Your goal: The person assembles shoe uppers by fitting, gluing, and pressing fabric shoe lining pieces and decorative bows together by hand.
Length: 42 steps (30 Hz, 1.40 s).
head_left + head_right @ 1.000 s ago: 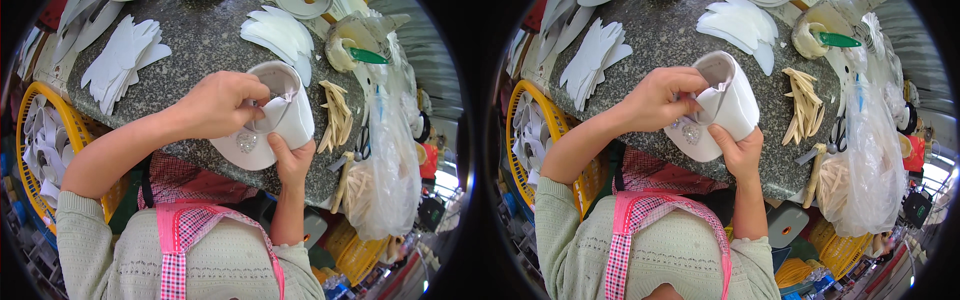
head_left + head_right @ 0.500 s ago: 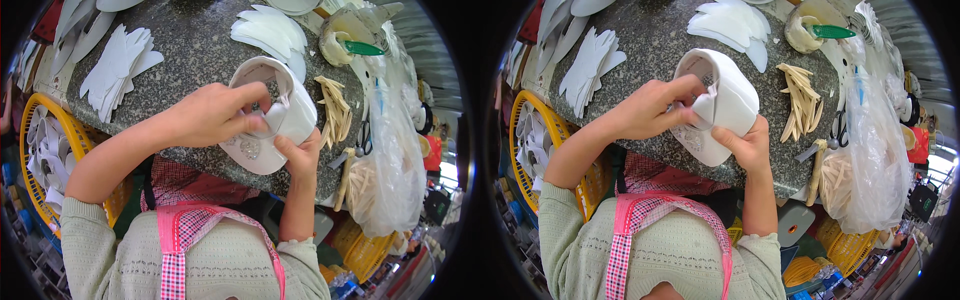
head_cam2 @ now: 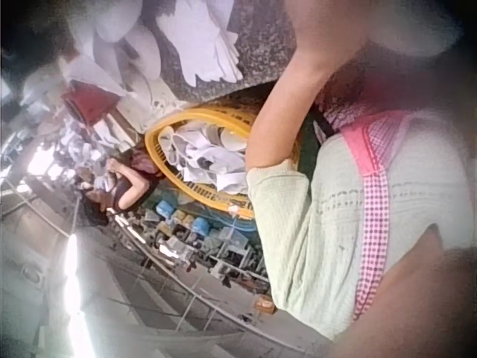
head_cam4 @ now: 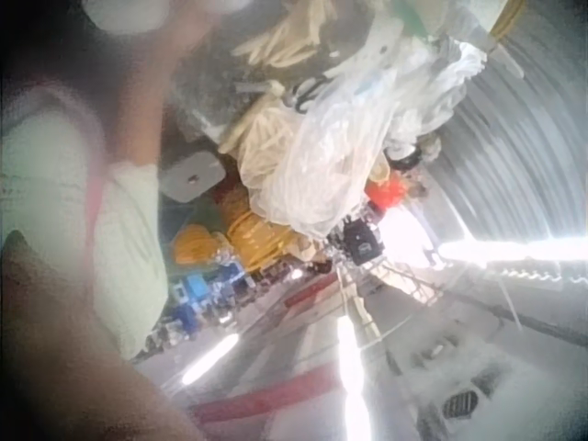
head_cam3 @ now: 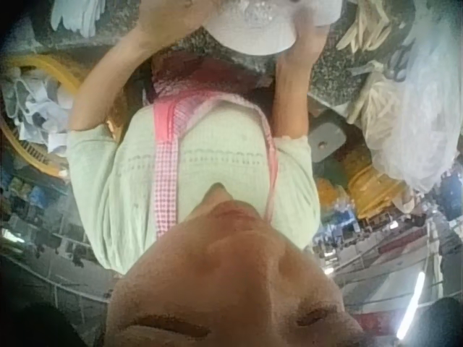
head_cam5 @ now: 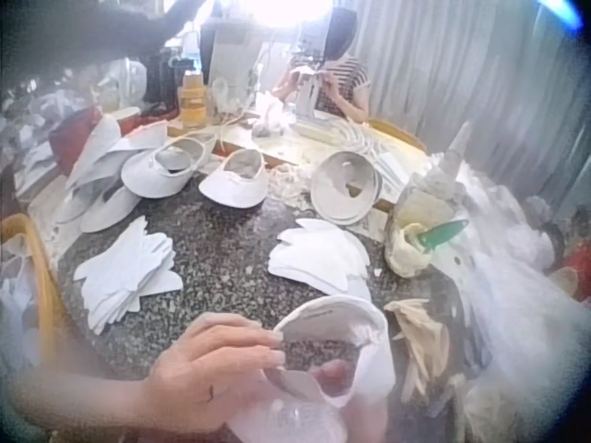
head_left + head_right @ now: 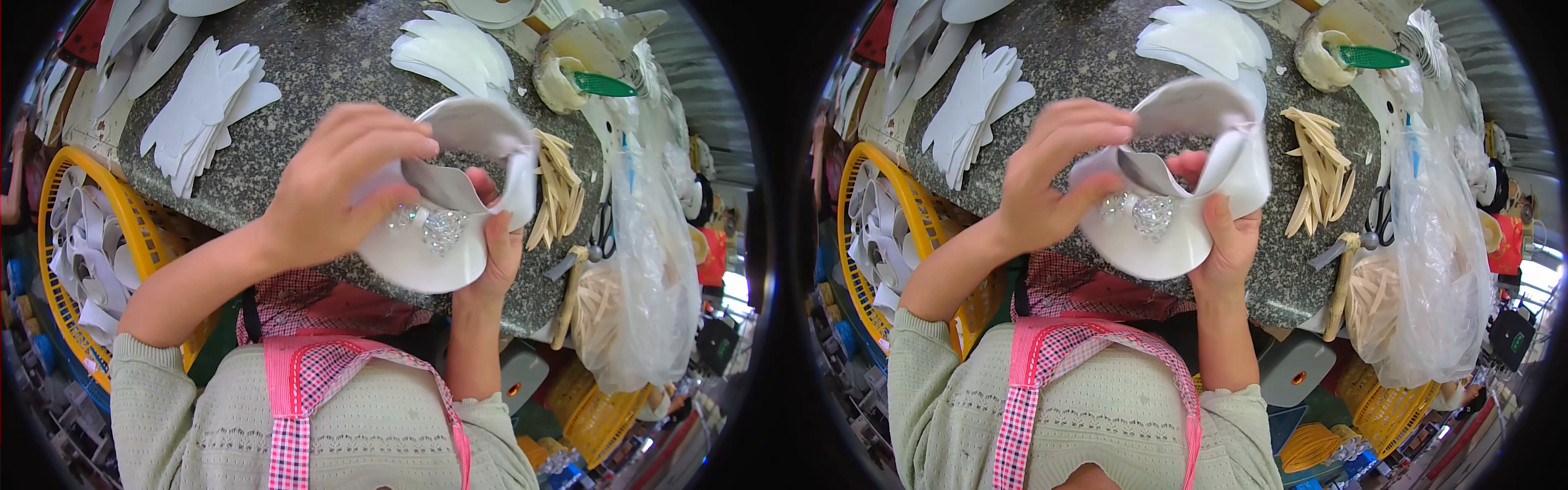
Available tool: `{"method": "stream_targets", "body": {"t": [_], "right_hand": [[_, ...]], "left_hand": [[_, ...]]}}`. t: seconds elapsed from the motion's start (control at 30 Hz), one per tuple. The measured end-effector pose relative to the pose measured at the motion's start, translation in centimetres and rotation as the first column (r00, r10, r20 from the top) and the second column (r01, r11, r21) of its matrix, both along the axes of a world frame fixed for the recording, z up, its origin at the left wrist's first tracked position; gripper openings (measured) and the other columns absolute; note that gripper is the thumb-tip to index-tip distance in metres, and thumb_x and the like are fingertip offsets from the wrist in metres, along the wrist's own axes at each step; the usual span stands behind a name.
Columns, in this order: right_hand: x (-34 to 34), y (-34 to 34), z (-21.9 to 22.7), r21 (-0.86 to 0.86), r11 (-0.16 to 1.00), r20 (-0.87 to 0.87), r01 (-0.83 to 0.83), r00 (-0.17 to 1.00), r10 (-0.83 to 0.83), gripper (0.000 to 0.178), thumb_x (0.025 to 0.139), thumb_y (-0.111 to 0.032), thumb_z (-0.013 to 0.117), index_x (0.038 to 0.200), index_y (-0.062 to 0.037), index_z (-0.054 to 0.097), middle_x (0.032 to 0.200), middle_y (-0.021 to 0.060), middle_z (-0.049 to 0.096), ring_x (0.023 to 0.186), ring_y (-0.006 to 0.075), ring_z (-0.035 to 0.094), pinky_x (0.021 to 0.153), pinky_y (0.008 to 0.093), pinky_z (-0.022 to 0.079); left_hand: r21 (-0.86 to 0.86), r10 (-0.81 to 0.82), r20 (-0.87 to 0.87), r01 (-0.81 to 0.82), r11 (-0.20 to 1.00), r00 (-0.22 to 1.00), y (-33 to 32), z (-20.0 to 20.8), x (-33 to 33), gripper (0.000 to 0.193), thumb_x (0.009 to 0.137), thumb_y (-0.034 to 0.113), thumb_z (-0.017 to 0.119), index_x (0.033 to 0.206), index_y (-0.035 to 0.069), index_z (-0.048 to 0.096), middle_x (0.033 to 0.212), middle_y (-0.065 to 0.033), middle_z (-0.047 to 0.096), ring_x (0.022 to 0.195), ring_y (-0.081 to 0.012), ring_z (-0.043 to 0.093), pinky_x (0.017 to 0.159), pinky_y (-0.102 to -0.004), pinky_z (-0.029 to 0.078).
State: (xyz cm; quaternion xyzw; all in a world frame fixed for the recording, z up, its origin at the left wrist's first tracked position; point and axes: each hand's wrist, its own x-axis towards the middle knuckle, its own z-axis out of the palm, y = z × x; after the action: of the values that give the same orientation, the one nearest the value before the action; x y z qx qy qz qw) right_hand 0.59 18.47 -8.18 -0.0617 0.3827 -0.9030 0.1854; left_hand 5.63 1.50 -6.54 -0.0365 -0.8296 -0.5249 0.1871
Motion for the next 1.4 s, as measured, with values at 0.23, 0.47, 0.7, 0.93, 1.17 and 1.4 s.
{"method": "stream_targets", "body": {"t": [0.23, 0.47, 0.7, 0.93, 1.17, 1.4], "right_hand": [[0.2, 0.8, -0.3, 0.143, 0.990, -0.061, -0.007, 0.998, 0.016, 0.024, 0.085, -0.014, 0.061, 0.103, 0.0002, 0.054, 0.101, 0.0113, 0.059, 0.088, 0.0183, 0.060, 0.073, 0.0304, 0.051], [0.7, -0.1, -0.1, 0.247, 0.941, -0.216, 0.232, 0.960, -0.180, 0.036, 0.078, -0.005, 0.069, 0.108, 0.0063, 0.053, 0.099, 0.0114, 0.062, 0.085, 0.0151, 0.061, 0.074, 0.0272, 0.049], [-0.2, 0.0, -0.3, 0.322, 0.919, -0.195, 0.227, 0.966, -0.170, 0.036, 0.076, -0.003, 0.068, 0.107, 0.0059, 0.052, 0.100, 0.0117, 0.061, 0.086, 0.0154, 0.060, 0.074, 0.0288, 0.050], [-1.5, 2.6, -0.1, -0.010, 0.981, 0.132, -0.192, 0.973, 0.191, 0.057, 0.086, -0.032, 0.055, 0.124, 0.0079, 0.041, 0.118, 0.0184, 0.053, 0.106, 0.0290, 0.054, 0.093, 0.0411, 0.042], [0.0, 1.0, 0.8, 0.260, 0.963, -0.084, 0.066, 0.995, -0.046, 0.044, 0.075, -0.015, 0.064, 0.110, 0.0075, 0.053, 0.098, 0.0145, 0.062, 0.085, 0.0201, 0.063, 0.078, 0.0303, 0.050], [0.3, 0.1, 0.7, 0.239, 0.964, -0.320, 0.114, 0.947, -0.032, 0.034, 0.073, -0.005, 0.069, 0.103, 0.0065, 0.058, 0.093, 0.0107, 0.063, 0.078, 0.0146, 0.062, 0.071, 0.0270, 0.050]], "left_hand": [[-0.349, -0.091, -0.322, -0.028, 0.937, 0.942, 2.6, -0.5, 0.7, 0.041, 0.063, 0.023, 0.076, 0.093, 0.002, 0.060, 0.093, -0.0110, 0.059, 0.086, -0.0280, 0.057, 0.075, -0.0369, 0.045], [-0.415, -0.055, -0.149, -0.012, 0.910, 0.987, 2.9, 0.0, 0.3, 0.032, 0.060, 0.018, 0.075, 0.086, 0.009, 0.058, 0.076, -0.0006, 0.054, 0.070, -0.0178, 0.050, 0.066, -0.0315, 0.030], [-0.493, -0.133, 0.053, 0.142, 0.858, 0.990, 2.3, 0.1, -0.1, 0.018, 0.074, 0.016, 0.066, 0.089, 0.011, 0.059, 0.074, 0.0005, 0.054, 0.071, -0.0162, 0.049, 0.069, -0.0339, 0.028], [-0.136, -0.477, 0.283, 0.527, 0.839, 0.832, 0.4, 1.3, -1.6, 0.008, 0.084, 0.017, 0.056, 0.090, 0.012, 0.057, 0.072, 0.0009, 0.049, 0.074, -0.0138, 0.047, 0.076, -0.0341, 0.026], [-0.153, -0.569, 0.505, 0.716, 0.681, 0.649, -1.6, 2.3, -1.8, 0.019, 0.083, 0.018, 0.057, 0.099, 0.007, 0.059, 0.083, -0.0051, 0.059, 0.083, -0.0187, 0.056, 0.089, -0.0381, 0.033], [0.205, -0.401, 0.556, 0.348, 0.915, 0.728, -0.5, 5.0, -3.1, 0.047, 0.094, 0.038, 0.041, 0.100, -0.003, 0.061, 0.082, -0.0126, 0.064, 0.075, -0.0189, 0.059, 0.068, -0.0309, 0.046]]}}
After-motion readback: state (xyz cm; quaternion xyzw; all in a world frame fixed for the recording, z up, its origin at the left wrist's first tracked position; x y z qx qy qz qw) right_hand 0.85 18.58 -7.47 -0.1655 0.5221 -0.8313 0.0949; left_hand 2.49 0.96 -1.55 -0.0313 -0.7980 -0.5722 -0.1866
